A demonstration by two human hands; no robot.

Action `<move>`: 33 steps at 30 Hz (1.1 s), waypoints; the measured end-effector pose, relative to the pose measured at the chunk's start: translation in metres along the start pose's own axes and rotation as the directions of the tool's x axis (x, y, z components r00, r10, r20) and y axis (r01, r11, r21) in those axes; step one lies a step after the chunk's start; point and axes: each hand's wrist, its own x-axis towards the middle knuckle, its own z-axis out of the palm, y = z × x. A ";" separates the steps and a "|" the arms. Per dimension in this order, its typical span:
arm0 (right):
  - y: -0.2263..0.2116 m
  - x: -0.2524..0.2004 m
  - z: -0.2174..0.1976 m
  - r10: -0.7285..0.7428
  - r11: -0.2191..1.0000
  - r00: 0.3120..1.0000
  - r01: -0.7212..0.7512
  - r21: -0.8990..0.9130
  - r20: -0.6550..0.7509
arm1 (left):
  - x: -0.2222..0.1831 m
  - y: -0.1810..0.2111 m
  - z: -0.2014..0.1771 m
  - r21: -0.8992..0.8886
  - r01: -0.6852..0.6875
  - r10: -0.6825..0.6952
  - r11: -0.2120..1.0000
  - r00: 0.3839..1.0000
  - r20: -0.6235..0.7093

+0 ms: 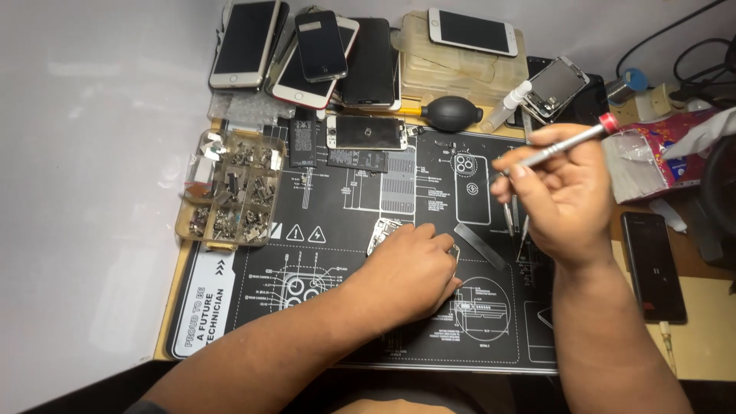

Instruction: The person uses a screwdriver to remove screws from a disassembled smartphone chassis on a work mat. They then use tweezers to carefully lift and remove small internal components from the device.

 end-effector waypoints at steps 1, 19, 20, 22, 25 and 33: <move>0.010 0.004 0.006 -0.005 1.000 1.000 0.005 0.003 -0.001 | -0.001 -0.002 -0.002 0.005 -0.001 0.001 1.000 1.000 0.000; 0.041 -0.004 -0.002 0.028 0.897 0.987 -0.094 -0.432 -0.158 | -0.001 -0.024 -0.031 -0.160 -0.025 0.033 0.987 0.998 0.050; 0.041 -0.003 -0.002 0.012 0.930 0.984 -0.076 -0.359 -0.179 | -0.001 -0.024 -0.031 -0.201 -0.003 0.024 0.980 0.995 0.101; 0.039 -0.001 -0.003 -0.005 0.956 0.979 -0.056 -0.287 -0.206 | 0.000 -0.025 -0.032 -0.240 0.014 0.024 0.971 0.988 0.153; 0.033 0.001 -0.004 -0.083 0.940 0.983 0.023 -0.340 -0.164 | 0.000 -0.028 -0.033 -0.210 -0.015 0.052 0.978 0.984 0.169; 0.034 0.002 -0.005 -0.056 0.935 0.983 -0.010 -0.355 -0.174 | 0.003 -0.030 -0.039 -0.220 -0.026 0.071 0.975 0.977 0.200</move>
